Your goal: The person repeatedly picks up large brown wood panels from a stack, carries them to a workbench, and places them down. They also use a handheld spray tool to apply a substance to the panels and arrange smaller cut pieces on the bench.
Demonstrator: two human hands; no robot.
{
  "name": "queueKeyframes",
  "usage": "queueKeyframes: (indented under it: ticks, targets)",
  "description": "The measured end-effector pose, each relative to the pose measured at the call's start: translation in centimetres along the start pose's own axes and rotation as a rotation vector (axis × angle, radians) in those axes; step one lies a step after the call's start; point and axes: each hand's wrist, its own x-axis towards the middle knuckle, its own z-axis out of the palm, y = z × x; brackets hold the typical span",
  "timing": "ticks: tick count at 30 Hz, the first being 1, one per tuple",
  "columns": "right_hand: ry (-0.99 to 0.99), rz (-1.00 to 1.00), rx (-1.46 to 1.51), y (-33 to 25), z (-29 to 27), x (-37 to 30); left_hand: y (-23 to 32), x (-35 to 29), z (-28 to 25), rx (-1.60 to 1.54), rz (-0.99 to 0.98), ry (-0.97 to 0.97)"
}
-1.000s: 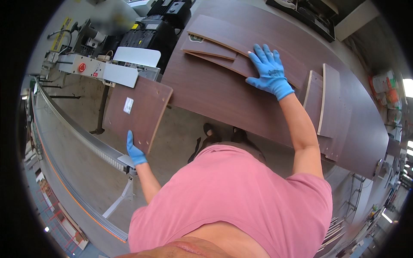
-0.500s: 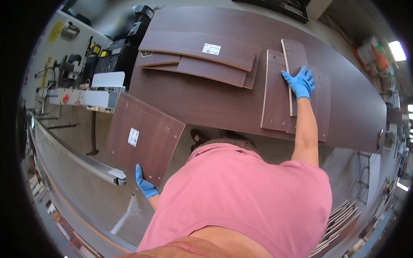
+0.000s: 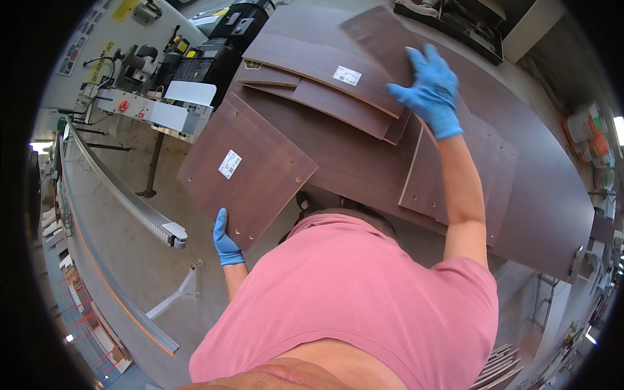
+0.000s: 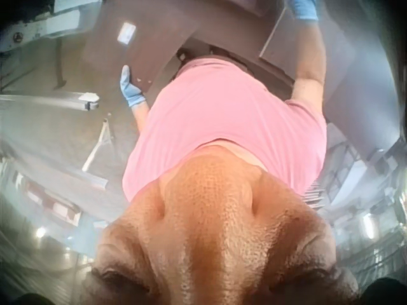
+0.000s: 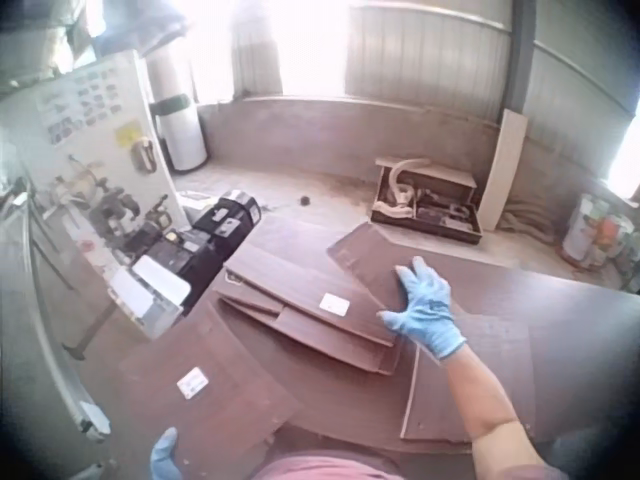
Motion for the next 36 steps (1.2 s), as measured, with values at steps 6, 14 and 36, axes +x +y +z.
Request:
queueKeyframes:
  ticks: [6, 14, 36]
  targets:
    - [-0.209, -0.197, 0.098, -10.4, 8.0, 7.0, -0.7, -0.6, -0.5, -0.037, 0.012, 0.005]
    - [-0.324, -0.229, 0.133, -13.8, 12.6, 5.9, -1.3, -1.6, -2.7, -0.062, 0.011, 0.061]
    - [-0.123, -0.277, 0.202, -14.2, 8.3, 1.8, 0.4, -0.5, 0.2, -0.120, -0.055, -0.060]
